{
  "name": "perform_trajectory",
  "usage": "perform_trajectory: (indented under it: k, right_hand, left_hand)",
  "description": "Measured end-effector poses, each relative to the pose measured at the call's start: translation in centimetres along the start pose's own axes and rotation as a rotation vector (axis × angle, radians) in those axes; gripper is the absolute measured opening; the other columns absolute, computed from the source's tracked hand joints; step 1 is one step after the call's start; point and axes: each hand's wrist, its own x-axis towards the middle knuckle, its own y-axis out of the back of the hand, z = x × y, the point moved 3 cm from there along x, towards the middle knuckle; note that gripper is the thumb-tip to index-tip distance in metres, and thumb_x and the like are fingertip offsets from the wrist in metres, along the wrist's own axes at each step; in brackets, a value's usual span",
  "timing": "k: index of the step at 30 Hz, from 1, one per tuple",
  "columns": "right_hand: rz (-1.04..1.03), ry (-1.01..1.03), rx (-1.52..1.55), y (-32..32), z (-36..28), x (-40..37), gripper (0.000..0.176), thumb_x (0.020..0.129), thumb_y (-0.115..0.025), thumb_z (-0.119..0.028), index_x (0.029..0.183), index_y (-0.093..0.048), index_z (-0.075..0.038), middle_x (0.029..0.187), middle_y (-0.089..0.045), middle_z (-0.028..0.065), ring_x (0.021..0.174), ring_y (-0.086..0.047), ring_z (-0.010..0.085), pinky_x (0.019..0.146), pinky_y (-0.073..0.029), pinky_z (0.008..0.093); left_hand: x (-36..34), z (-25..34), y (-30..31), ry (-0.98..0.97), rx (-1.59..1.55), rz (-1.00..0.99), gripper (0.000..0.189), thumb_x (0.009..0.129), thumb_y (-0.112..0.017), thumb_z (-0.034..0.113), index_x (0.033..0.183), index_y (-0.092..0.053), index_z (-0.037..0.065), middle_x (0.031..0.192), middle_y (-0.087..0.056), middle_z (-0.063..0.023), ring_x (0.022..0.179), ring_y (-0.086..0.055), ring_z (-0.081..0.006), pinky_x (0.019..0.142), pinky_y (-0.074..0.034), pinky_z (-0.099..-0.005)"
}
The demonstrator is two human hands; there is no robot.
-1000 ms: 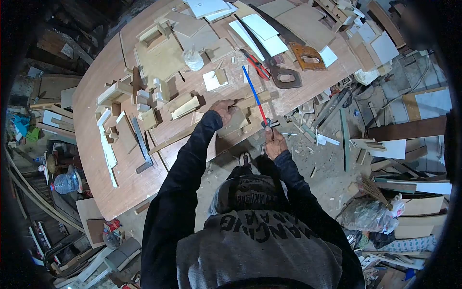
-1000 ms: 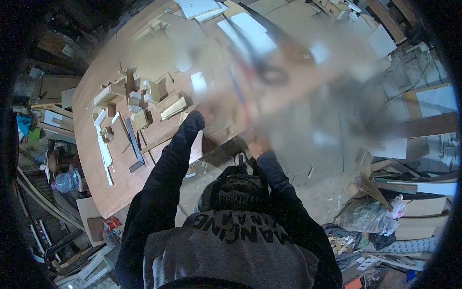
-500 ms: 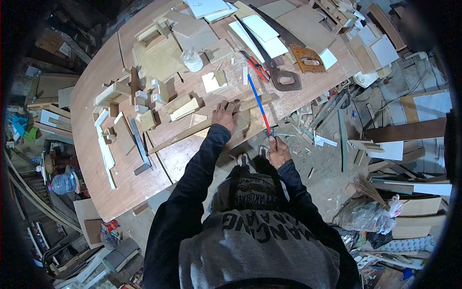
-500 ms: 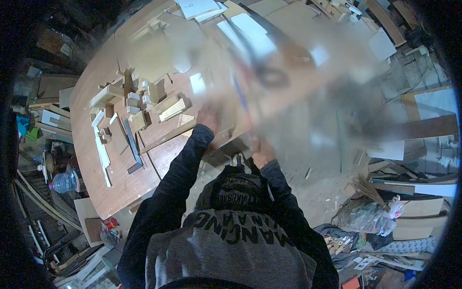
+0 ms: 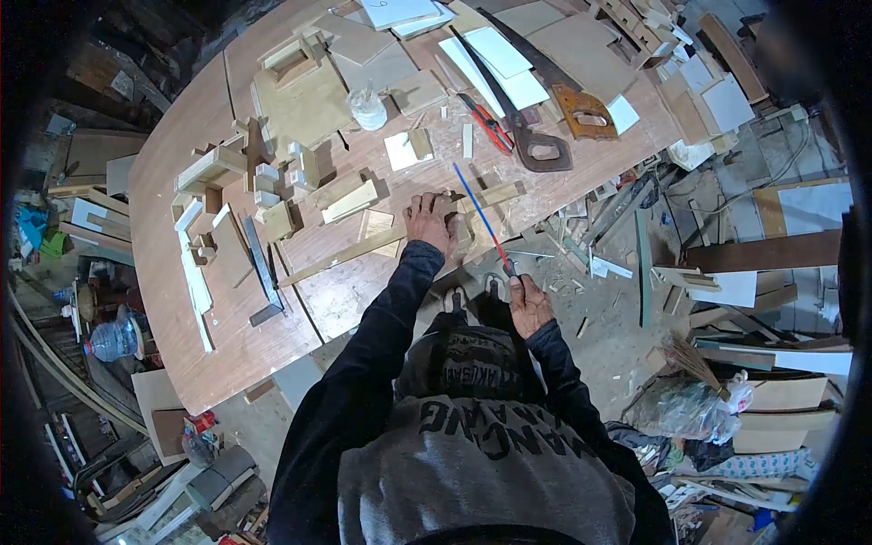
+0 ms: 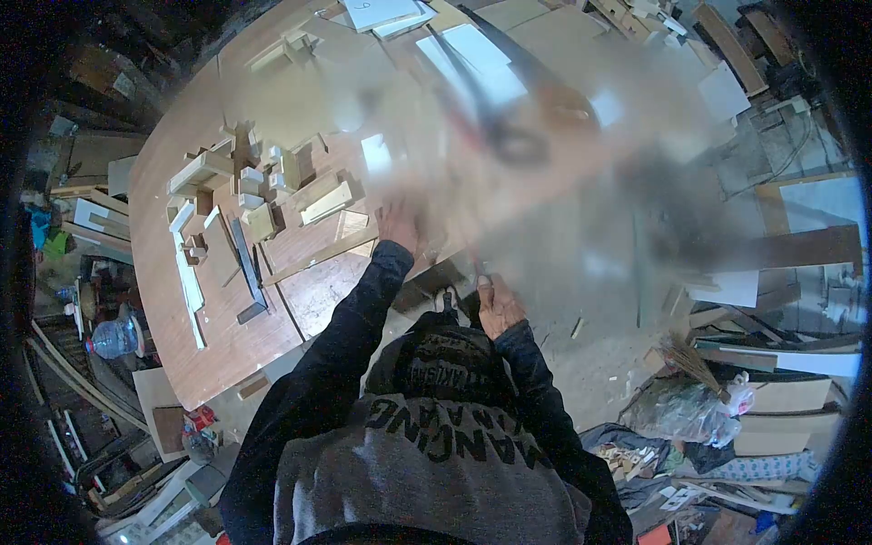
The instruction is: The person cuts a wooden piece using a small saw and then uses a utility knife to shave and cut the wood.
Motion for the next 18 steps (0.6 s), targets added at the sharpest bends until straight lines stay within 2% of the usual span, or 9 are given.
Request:
perform_trajectory:
  k: [3, 9, 13, 15, 18]
  right_hand:
    - [0.052, -0.105, 0.027, -1.1, 0.9, -0.4, 0.034, 0.092, -0.037, -0.037, 0.105, -0.048, -0.008, 0.091, -0.060, 0.0204, 0.080, -0.057, 0.0422, 0.071, -0.046, 0.0471]
    - [0.056, -0.076, 0.010, -1.7, 1.2, -1.1, 0.036, 0.092, -0.035, -0.040, 0.107, -0.047, -0.009, 0.088, -0.060, 0.0218, 0.078, -0.056, 0.0461, 0.069, -0.046, 0.0504]
    - [0.027, -0.077, -0.013, -2.0, 1.2, -1.6, 0.032, 0.092, -0.037, -0.036, 0.110, -0.047, -0.011, 0.095, -0.059, 0.0193, 0.076, -0.057, 0.0429, 0.067, -0.047, 0.0492]
    - [0.068, 0.121, -0.227, -2.4, 1.2, -2.0, 0.027, 0.091, -0.041, -0.029, 0.111, -0.048, -0.013, 0.103, -0.056, 0.0149, 0.076, -0.060, 0.0369, 0.065, -0.049, 0.0457]
    - [0.118, 0.131, -0.258, -2.4, 0.7, -2.6, 0.025, 0.087, -0.045, -0.022, 0.111, -0.049, -0.014, 0.109, -0.052, 0.0115, 0.076, -0.061, 0.0320, 0.064, -0.050, 0.0428]
  left_hand:
    - [0.0, 0.2, 0.3, 0.001, -0.099, 0.044, 0.040, 0.068, -0.064, 0.028, 0.101, -0.059, 0.006, 0.111, -0.046, -0.0086, 0.106, -0.038, -0.0267, 0.087, -0.030, -0.0403]
    - [0.2, 0.0, -0.3, 0.028, -0.097, 0.035, 0.036, 0.065, -0.064, 0.027, 0.088, -0.062, -0.001, 0.110, -0.045, -0.0098, 0.105, -0.038, -0.0274, 0.086, -0.030, -0.0401]
    - [0.1, -0.1, -0.3, 0.038, -0.051, -0.041, 0.038, 0.065, -0.065, 0.026, 0.091, -0.061, 0.000, 0.110, -0.045, -0.0101, 0.106, -0.037, -0.0278, 0.086, -0.030, -0.0400]
    - [0.1, -0.1, -0.2, 0.013, -0.108, 0.058, 0.042, 0.064, -0.065, 0.027, 0.097, -0.059, 0.002, 0.111, -0.045, -0.0101, 0.106, -0.037, -0.0280, 0.086, -0.030, -0.0402]
    - [0.3, -0.3, -0.7, 0.064, -0.046, 0.003, 0.046, 0.063, -0.067, 0.027, 0.102, -0.057, 0.004, 0.111, -0.045, -0.0096, 0.106, -0.037, -0.0276, 0.087, -0.031, -0.0403]
